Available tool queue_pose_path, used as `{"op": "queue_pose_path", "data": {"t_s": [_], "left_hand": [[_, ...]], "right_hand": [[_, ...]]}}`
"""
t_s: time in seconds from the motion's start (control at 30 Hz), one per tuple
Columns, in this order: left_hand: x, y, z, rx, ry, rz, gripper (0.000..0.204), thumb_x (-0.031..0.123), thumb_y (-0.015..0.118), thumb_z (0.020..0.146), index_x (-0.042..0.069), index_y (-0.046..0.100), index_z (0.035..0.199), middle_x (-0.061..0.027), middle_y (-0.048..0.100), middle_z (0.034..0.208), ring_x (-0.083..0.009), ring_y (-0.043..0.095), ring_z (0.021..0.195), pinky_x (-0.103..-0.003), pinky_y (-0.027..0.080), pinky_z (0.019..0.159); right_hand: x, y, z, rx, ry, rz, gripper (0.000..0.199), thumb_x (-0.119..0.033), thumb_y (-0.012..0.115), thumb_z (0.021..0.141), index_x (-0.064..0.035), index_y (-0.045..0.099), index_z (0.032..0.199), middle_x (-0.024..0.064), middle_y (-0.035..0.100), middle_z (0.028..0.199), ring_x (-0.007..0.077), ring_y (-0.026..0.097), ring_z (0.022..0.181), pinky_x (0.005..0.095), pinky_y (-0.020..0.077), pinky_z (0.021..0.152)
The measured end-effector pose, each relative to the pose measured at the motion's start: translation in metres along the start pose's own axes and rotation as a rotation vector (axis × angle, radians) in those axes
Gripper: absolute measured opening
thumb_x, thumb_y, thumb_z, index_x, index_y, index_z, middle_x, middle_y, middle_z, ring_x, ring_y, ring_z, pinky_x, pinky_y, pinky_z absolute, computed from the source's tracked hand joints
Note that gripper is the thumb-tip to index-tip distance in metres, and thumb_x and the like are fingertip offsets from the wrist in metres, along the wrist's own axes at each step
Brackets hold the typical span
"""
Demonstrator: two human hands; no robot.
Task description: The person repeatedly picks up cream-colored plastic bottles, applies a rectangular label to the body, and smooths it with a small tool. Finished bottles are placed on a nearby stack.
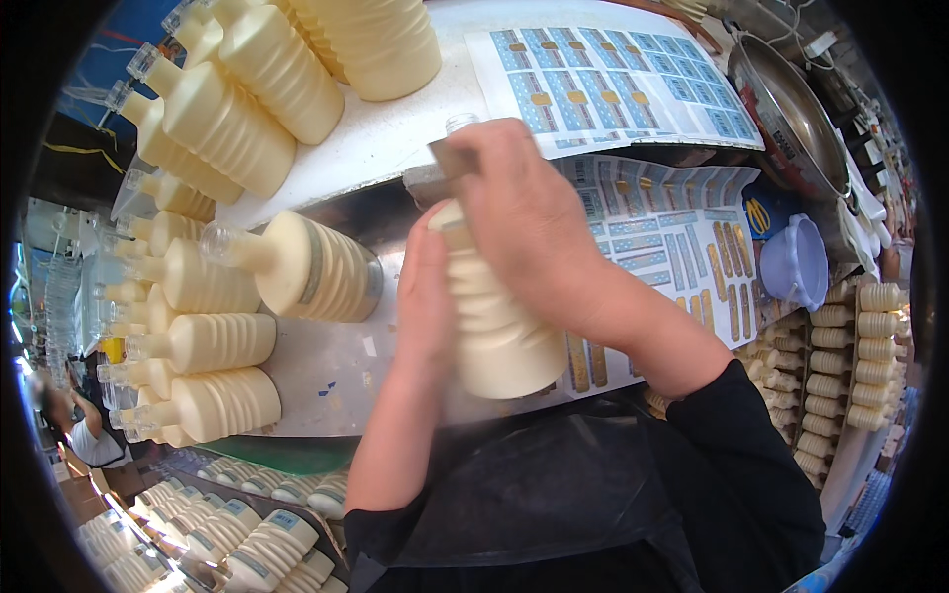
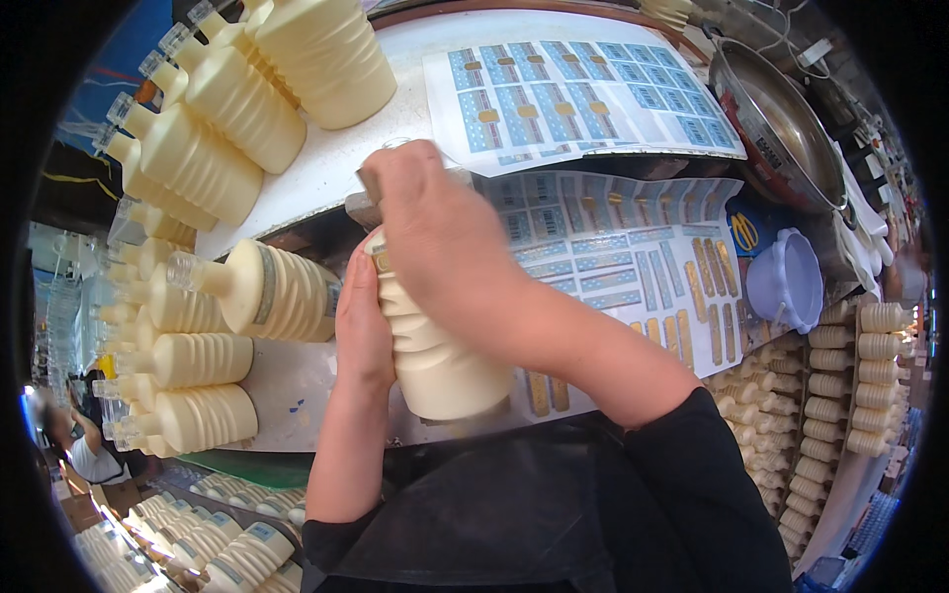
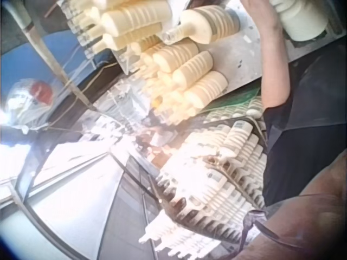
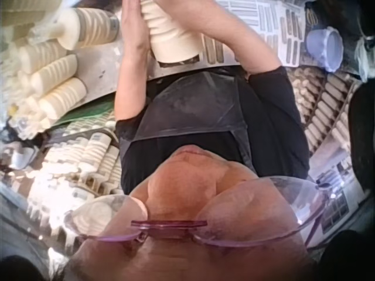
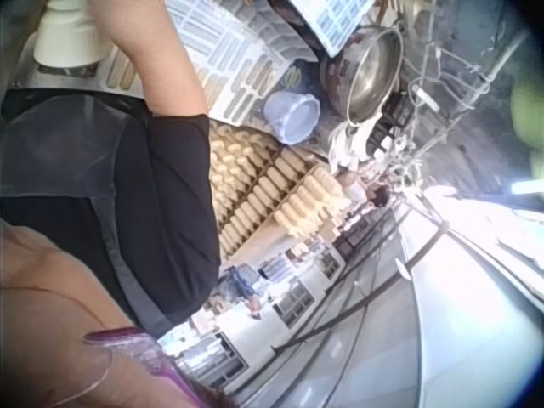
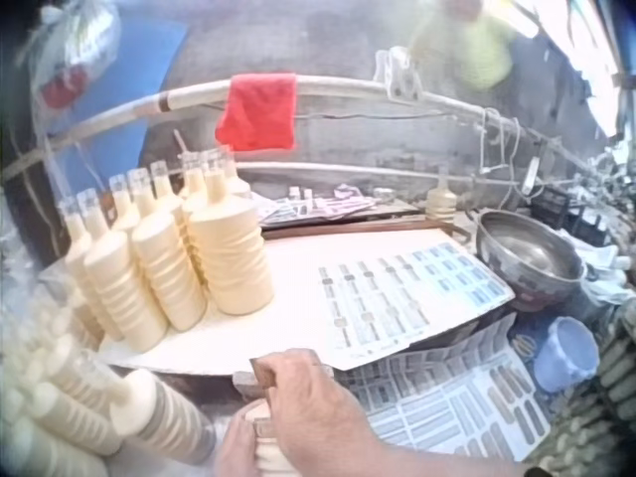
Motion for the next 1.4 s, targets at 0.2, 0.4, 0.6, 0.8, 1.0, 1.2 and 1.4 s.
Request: {"op": "queue_pose_path", "data": {"t_s": [0.2,0.4,0.6,0.8,1.0,1.2,1.4], "left_hand": [[-0.001,0.002,-0.001,0.023,0.055,-0.007,0.048,0.032,0.036,0.113,0.001,0.045,0.149,-0.0134,0.055,0.141,-0.0207,0.056,0.127,-0.036,0.045,0.109],[0.036,0.012,-0.04,0.114,0.458,0.823,0.074,0.031,0.064,0.097,0.0,0.034,0.157,-0.0314,0.043,0.151,-0.0447,0.047,0.139,-0.048,0.042,0.112],[0.033,0.03,-0.047,0.025,0.322,1.054,0.095,0.029,0.074,0.088,0.004,0.021,0.163,-0.0333,0.026,0.16,-0.0521,0.041,0.141,-0.051,0.042,0.112],[0.028,0.024,-0.045,0.04,0.275,0.947,0.102,0.025,0.075,0.086,0.001,0.013,0.164,-0.0318,0.031,0.157,-0.0475,0.04,0.142,-0.05,0.037,0.117],[0.017,0.015,-0.041,0.071,0.246,0.793,0.106,0.022,0.075,0.083,-0.001,0.011,0.164,-0.031,0.035,0.155,-0.0441,0.041,0.143,-0.048,0.035,0.118],[0.003,0.003,-0.046,0.033,0.128,0.387,0.101,0.013,0.071,0.081,-0.002,0.014,0.163,-0.0249,0.038,0.157,-0.0333,0.044,0.143,-0.043,0.037,0.118],[-0.003,0.006,-0.049,-0.027,-0.038,0.268,0.098,0.021,0.075,0.085,-0.004,0.018,0.161,-0.0182,0.047,0.15,-0.0255,0.053,0.134,-0.039,0.043,0.113]], "right_hand": [[0.057,-0.039,-0.02,0.201,0.033,0.036,0.031,-0.006,0.055,0.096,-0.0021,0.051,0.126,0.0201,0.057,0.122,0.0403,0.06,0.112,0.0465,0.0491,0.097],[0.024,-0.041,-0.006,0.202,0.033,0.178,0.028,-0.008,0.054,0.098,-0.0013,0.051,0.125,0.0211,0.057,0.12,0.0397,0.06,0.111,0.0472,0.0482,0.097],[0.025,-0.016,-0.007,0.107,0.016,0.127,0.03,-0.004,0.056,0.096,-0.0031,0.05,0.125,0.0194,0.055,0.123,0.0424,0.059,0.11,0.0482,0.0492,0.095],[0.07,-0.028,-0.023,0.211,0.033,0.162,0.032,-0.001,0.059,0.094,-0.0023,0.051,0.125,0.019,0.056,0.125,0.0395,0.059,0.115,0.0453,0.0486,0.098],[0.074,-0.038,-0.022,0.232,0.033,0.205,0.032,-0.002,0.059,0.095,-0.0015,0.052,0.125,0.0196,0.058,0.124,0.0384,0.059,0.117,0.0442,0.0473,0.101],[0.079,-0.028,-0.024,0.155,0.228,0.412,0.031,-0.009,0.054,0.099,0.0012,0.051,0.128,0.0206,0.06,0.127,0.0361,0.059,0.119,0.0431,0.0448,0.105],[0.067,-0.026,-0.021,0.158,0.234,0.347,0.03,-0.007,0.054,0.098,0.0013,0.051,0.127,0.0215,0.059,0.127,0.0378,0.059,0.12,0.044,0.0458,0.104]]}}
Point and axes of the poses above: each hand's wrist, its own z-axis towards the middle knuckle, its own y-axis out of the palm, x = y × z, the point moved 9 cm from there along z, towards the middle knuckle
